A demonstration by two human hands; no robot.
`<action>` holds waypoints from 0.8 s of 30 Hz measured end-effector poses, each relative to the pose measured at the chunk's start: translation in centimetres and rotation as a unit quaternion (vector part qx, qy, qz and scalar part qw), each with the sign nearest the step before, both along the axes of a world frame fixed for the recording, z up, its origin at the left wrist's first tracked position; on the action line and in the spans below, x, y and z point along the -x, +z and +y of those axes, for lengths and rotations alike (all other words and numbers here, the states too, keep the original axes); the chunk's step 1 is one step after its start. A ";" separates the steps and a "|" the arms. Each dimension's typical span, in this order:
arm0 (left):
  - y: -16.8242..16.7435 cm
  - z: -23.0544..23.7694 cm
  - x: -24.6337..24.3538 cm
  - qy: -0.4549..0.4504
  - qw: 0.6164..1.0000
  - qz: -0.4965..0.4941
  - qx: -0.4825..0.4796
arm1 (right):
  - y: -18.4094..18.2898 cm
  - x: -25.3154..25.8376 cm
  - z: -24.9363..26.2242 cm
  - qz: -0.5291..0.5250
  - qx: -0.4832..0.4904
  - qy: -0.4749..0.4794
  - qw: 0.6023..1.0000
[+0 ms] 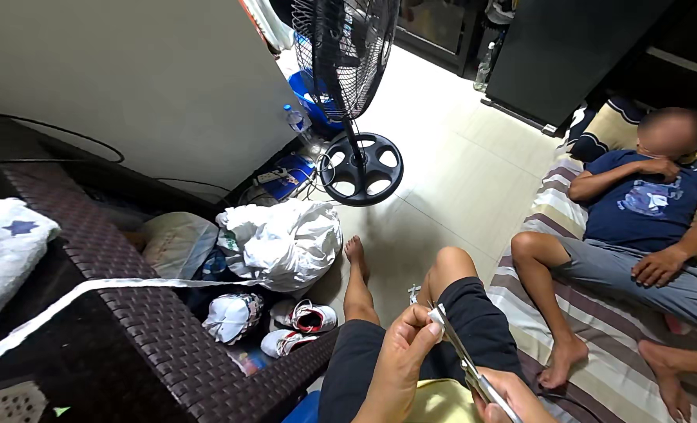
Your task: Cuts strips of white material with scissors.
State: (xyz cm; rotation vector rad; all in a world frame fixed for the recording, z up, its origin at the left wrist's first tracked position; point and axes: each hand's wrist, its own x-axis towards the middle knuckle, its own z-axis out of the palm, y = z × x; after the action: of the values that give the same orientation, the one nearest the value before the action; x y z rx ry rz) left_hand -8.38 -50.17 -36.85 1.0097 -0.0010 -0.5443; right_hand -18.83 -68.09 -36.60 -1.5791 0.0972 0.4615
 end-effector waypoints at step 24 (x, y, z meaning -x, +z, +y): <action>0.1 0.3 0.1 0.001 1.000 0.003 -0.002 | 0.3 -0.1 -0.1 -0.001 0.019 -0.020 1.000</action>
State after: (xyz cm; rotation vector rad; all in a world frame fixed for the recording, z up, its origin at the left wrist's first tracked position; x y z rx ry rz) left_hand -8.51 -49.86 -36.78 1.0115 0.0060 -0.5449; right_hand -18.71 -68.20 -36.33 -1.6118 0.1371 0.4288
